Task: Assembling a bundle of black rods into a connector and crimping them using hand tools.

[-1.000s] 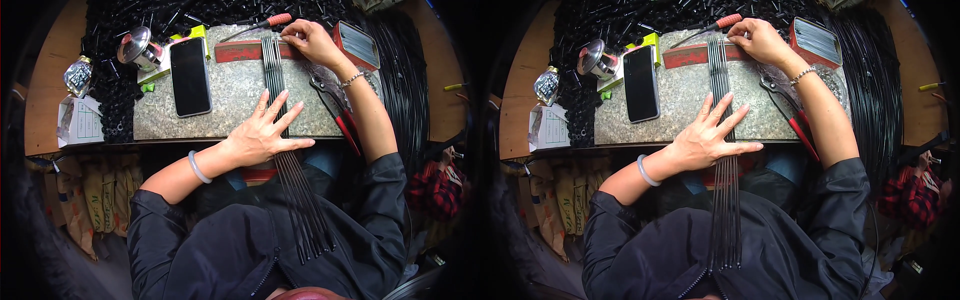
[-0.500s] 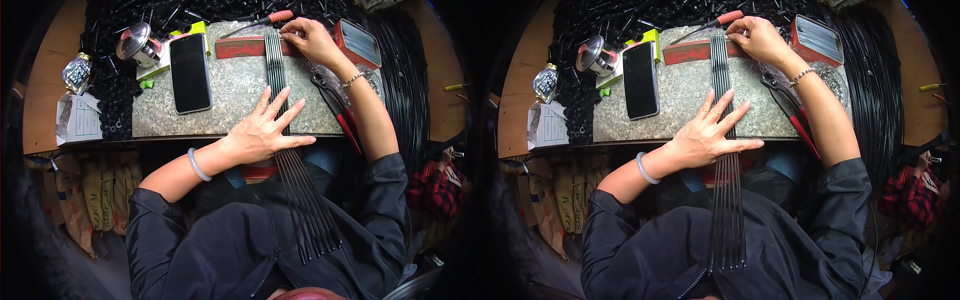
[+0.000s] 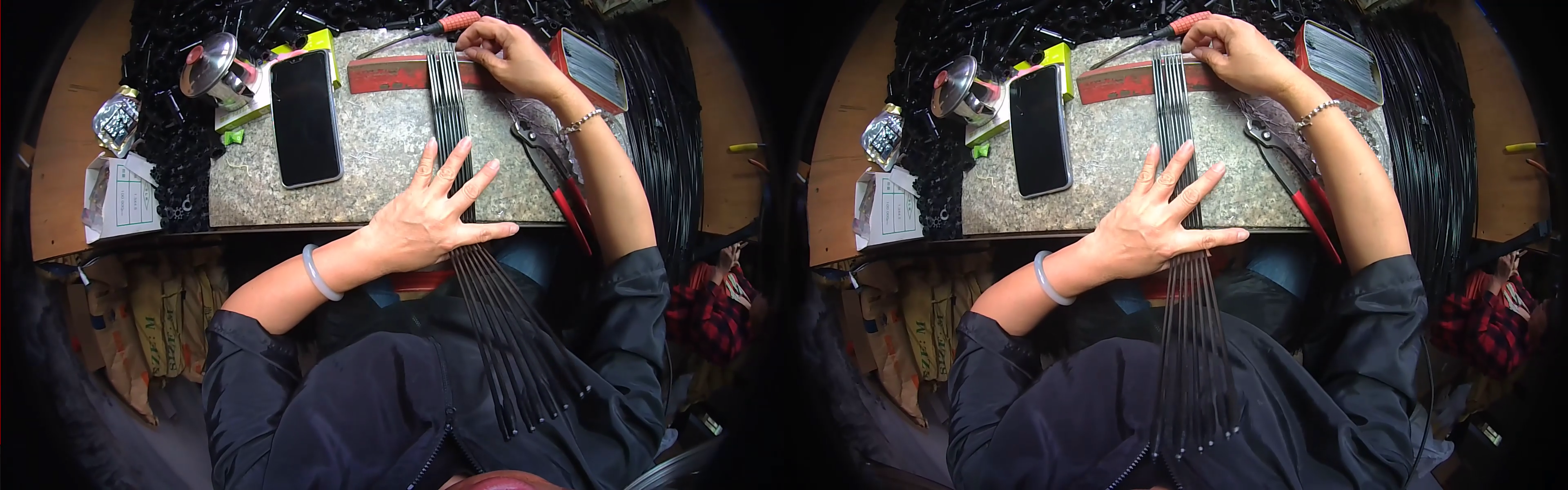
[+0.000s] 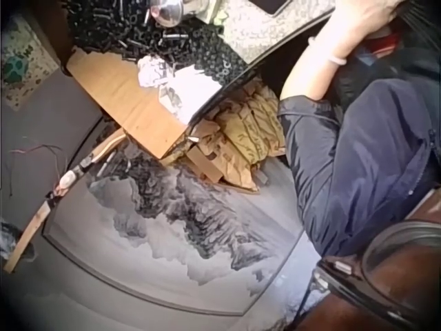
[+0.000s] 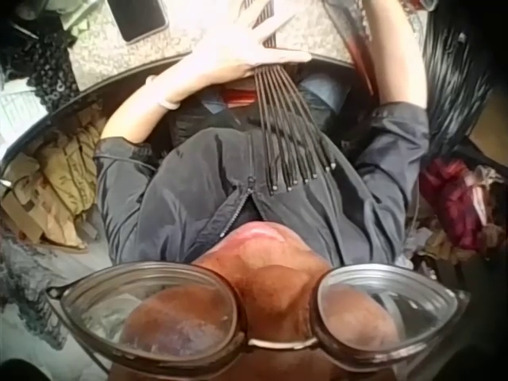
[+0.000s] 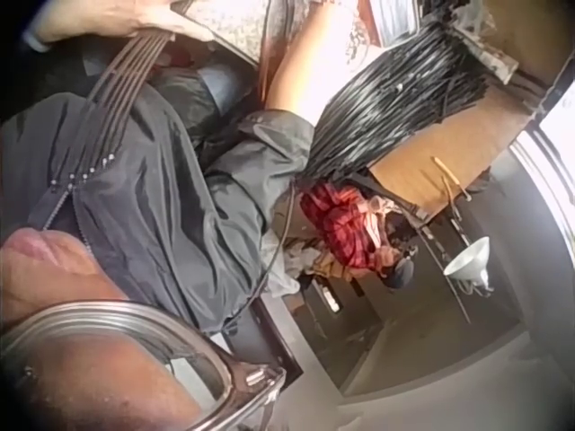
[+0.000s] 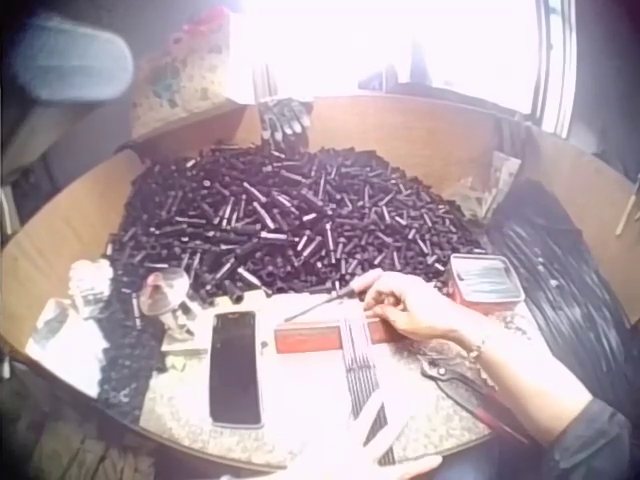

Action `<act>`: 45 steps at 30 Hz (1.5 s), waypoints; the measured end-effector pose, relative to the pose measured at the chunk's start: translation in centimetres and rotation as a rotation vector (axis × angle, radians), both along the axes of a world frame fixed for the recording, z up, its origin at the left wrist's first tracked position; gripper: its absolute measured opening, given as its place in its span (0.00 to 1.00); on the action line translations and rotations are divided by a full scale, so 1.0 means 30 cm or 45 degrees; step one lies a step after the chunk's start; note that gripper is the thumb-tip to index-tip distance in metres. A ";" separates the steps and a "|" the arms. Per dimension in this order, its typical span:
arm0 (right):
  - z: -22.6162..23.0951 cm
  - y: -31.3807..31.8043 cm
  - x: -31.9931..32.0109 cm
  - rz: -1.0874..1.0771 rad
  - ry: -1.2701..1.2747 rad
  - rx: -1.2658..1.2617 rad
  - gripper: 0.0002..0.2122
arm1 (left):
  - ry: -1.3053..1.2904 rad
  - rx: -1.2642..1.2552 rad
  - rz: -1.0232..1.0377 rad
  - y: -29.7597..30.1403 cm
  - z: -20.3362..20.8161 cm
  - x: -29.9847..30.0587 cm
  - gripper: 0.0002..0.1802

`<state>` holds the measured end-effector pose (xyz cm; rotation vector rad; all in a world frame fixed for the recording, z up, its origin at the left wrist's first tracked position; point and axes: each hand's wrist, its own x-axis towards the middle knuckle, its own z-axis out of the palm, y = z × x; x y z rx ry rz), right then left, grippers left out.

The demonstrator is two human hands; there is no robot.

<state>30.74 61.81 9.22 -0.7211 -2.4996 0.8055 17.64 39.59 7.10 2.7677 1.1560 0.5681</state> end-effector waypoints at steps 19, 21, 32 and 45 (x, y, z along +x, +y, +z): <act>-0.008 -0.003 -0.011 0.180 0.094 0.277 0.09 | -0.062 -0.009 0.065 -0.006 0.004 0.005 0.34; -0.010 -0.006 -0.009 0.165 0.098 0.275 0.09 | -0.076 -0.016 0.059 -0.003 0.002 0.005 0.35; -0.005 -0.023 -0.025 0.054 0.066 0.113 0.08 | -0.108 -0.020 0.055 -0.001 0.000 0.001 0.36; 0.101 0.001 -0.055 -0.176 -0.034 0.628 0.06 | -0.118 -0.054 0.056 -0.004 0.004 0.001 0.40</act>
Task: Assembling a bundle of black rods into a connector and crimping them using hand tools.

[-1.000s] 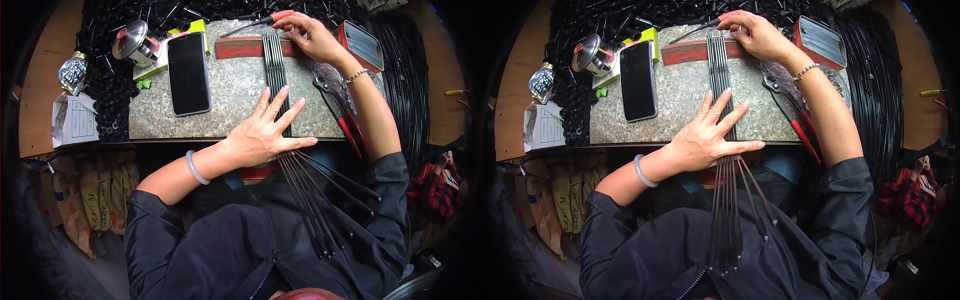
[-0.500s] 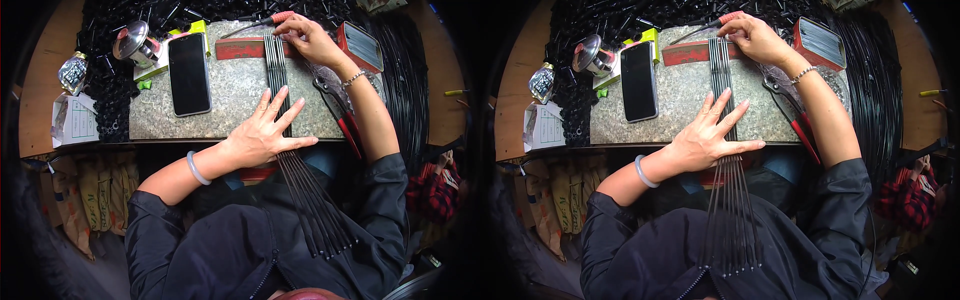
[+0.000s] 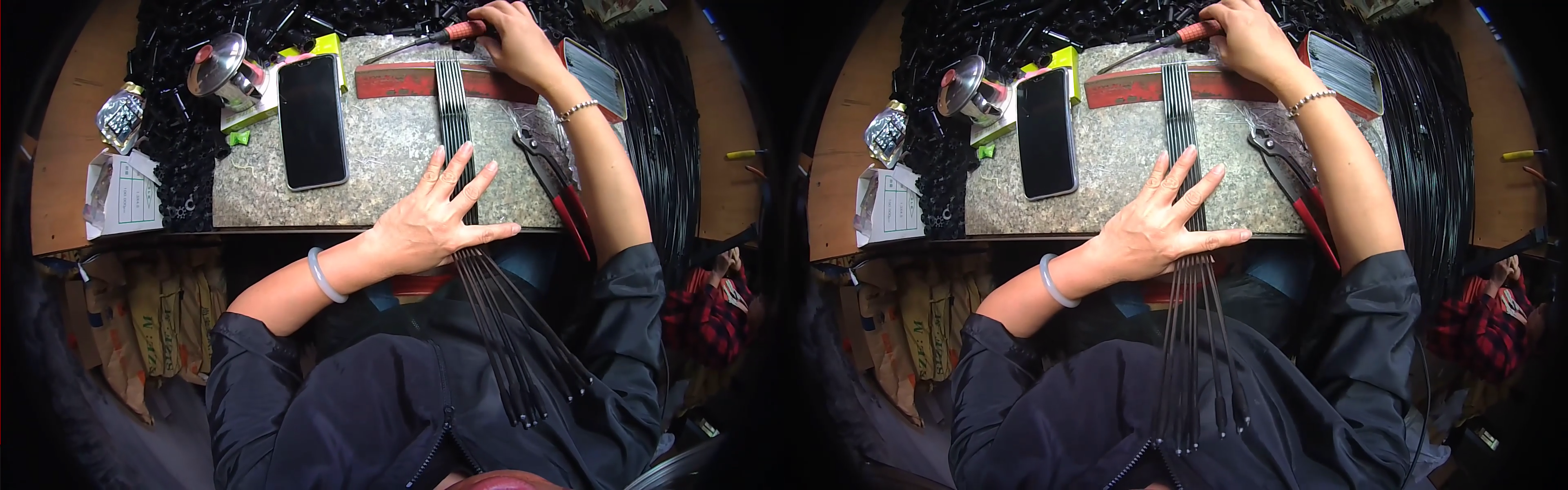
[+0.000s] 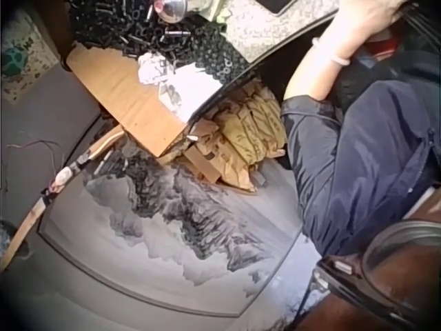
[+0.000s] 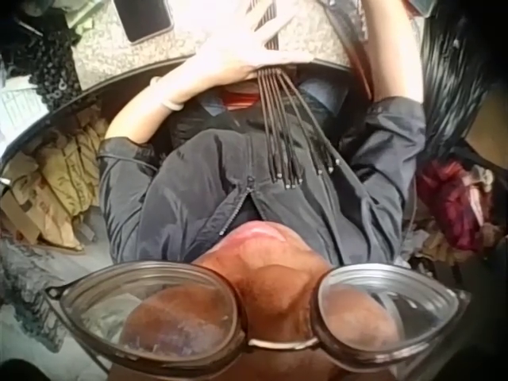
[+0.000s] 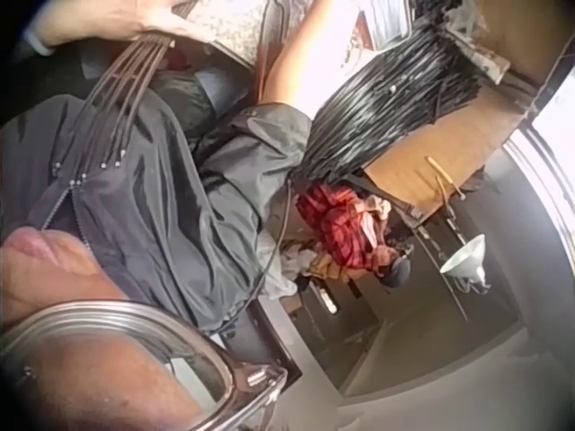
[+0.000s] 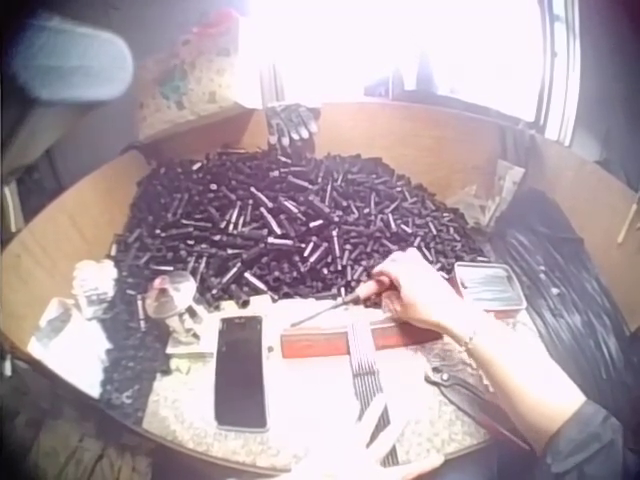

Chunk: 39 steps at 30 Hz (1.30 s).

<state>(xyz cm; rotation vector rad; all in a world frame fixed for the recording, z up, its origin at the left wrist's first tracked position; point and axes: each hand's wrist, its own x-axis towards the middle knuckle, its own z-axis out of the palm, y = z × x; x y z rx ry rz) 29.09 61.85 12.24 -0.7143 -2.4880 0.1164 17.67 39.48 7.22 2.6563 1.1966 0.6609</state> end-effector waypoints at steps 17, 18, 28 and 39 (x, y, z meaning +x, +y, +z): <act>0.215 -0.119 0.061 -0.123 1.068 -0.923 0.06 | 0.013 0.043 0.029 0.000 -0.005 0.008 0.37; 0.203 -0.120 0.065 -0.124 1.070 -0.923 0.06 | 0.014 0.036 0.029 0.000 -0.007 0.008 0.36; 0.170 -0.172 0.065 0.226 0.824 -0.793 0.14 | 0.034 0.033 0.042 -0.003 -0.006 0.009 0.36; 0.140 -0.146 0.076 0.396 0.668 -0.524 0.13 | 0.028 0.031 0.036 -0.004 -0.001 0.008 0.37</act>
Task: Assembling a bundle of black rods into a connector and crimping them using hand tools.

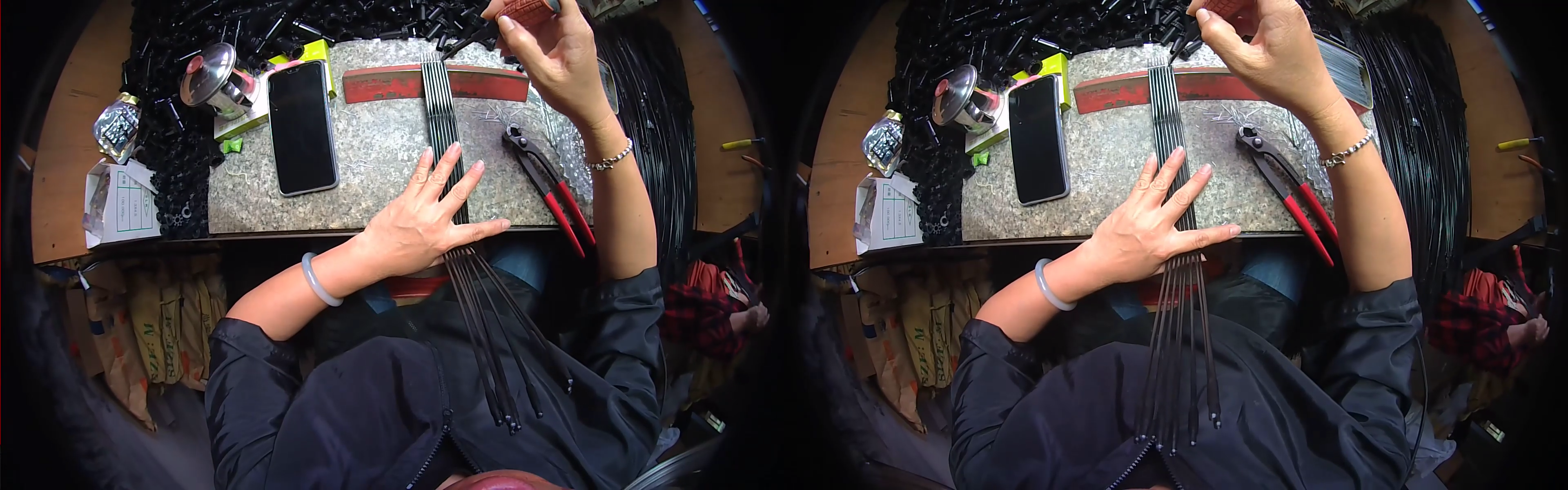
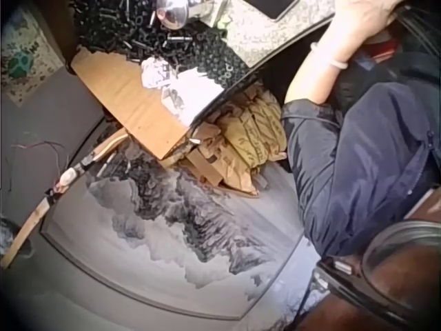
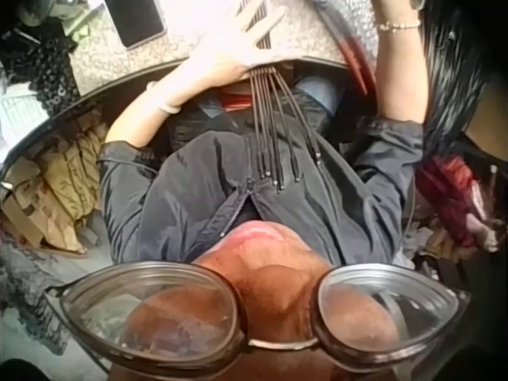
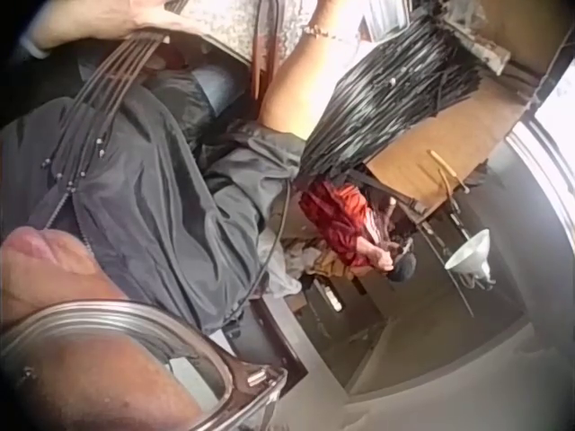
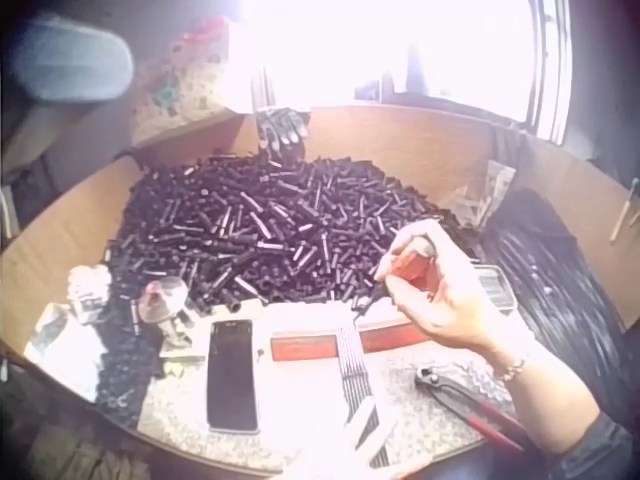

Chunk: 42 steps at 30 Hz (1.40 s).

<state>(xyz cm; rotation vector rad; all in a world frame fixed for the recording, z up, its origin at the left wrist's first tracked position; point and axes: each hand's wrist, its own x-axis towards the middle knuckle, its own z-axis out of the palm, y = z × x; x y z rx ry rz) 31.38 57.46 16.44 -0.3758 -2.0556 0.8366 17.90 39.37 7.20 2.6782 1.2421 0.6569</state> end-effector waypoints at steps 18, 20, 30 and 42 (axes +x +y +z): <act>0.060 -0.035 -0.031 -0.254 -0.205 -0.194 0.06 | 0.034 0.030 -0.001 0.004 -0.002 0.000 0.33; 0.071 -0.034 -0.029 -0.294 -0.304 -0.043 0.06 | 0.049 0.040 0.002 0.004 -0.003 -0.001 0.33; 0.115 -0.050 -0.021 0.051 -0.421 0.266 0.08 | 0.016 0.012 -0.011 0.003 -0.004 -0.002 0.35; 0.100 -0.060 -0.052 -0.498 -0.383 0.002 0.09 | 0.027 0.026 -0.011 0.003 -0.007 0.001 0.35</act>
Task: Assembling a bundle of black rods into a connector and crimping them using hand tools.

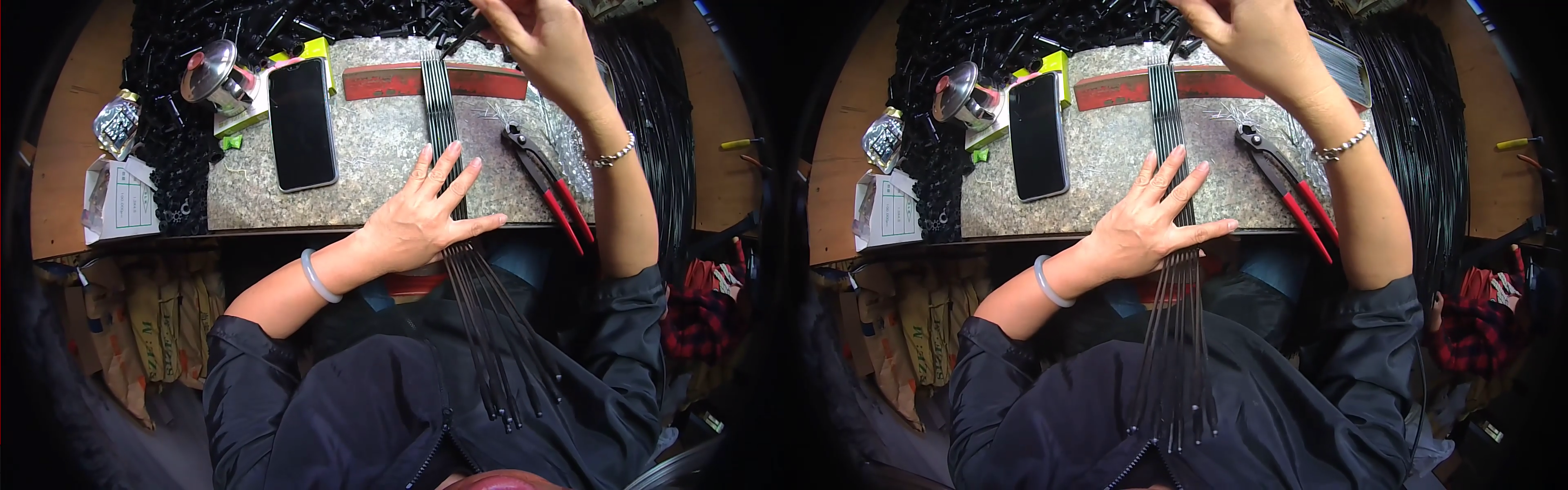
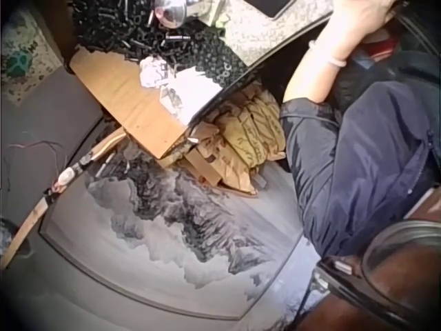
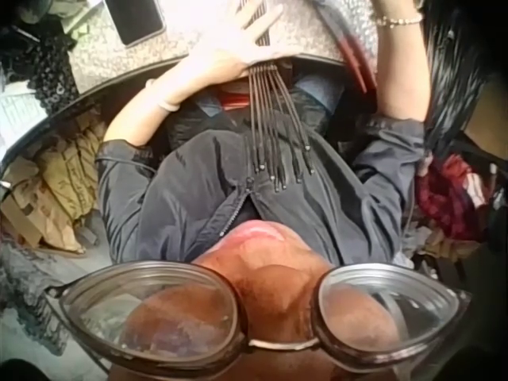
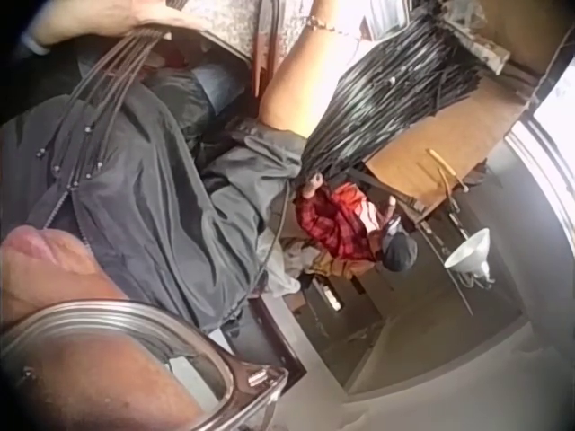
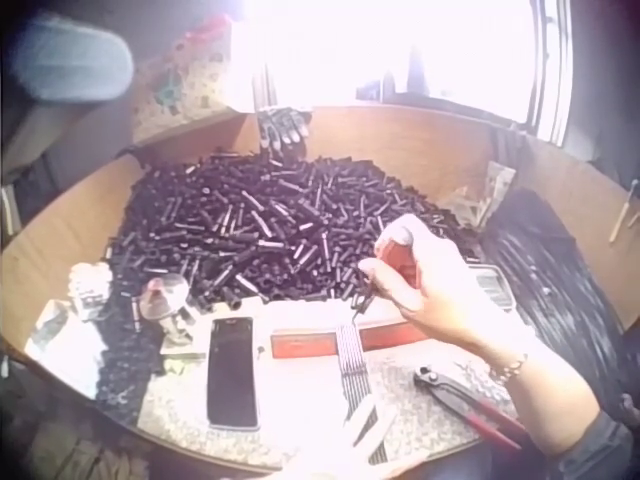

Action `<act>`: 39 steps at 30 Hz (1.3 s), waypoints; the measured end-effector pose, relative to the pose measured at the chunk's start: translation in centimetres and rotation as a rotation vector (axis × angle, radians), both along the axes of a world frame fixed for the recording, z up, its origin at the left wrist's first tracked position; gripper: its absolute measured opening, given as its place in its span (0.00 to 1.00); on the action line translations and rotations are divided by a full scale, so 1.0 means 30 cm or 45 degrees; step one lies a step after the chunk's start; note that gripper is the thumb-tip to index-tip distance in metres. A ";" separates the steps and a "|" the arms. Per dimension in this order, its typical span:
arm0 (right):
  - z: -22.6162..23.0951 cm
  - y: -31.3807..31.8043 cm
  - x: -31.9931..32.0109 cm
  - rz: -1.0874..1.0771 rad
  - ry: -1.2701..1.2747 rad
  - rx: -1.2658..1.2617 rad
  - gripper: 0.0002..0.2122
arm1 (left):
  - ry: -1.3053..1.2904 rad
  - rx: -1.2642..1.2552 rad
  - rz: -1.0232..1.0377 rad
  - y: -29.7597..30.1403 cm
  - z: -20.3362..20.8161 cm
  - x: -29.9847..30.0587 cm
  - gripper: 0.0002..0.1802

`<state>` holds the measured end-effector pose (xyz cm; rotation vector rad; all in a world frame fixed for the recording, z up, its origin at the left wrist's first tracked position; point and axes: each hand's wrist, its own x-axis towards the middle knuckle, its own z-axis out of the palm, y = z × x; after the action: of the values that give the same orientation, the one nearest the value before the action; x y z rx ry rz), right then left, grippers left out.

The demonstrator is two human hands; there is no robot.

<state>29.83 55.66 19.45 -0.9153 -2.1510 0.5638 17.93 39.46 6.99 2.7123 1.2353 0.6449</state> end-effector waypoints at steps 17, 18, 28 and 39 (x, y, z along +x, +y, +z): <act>-0.175 0.188 0.101 -0.052 0.963 -0.871 0.08 | 0.005 -0.006 -0.004 -0.003 0.009 0.003 0.35; -0.227 0.226 0.130 -0.010 0.929 -1.035 0.13 | 0.029 0.001 -0.004 -0.002 0.012 0.003 0.35; -0.169 0.249 0.385 -0.289 -0.270 0.070 0.16 | 0.074 0.053 -0.074 -0.011 0.018 0.001 0.36; -0.225 0.245 0.495 -0.219 -0.595 0.307 0.06 | 0.119 0.067 -0.113 -0.011 0.012 0.006 0.34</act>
<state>44.70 63.01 12.69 -1.1651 -2.4453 -0.0046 18.10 39.14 7.35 2.8515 1.1246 0.5543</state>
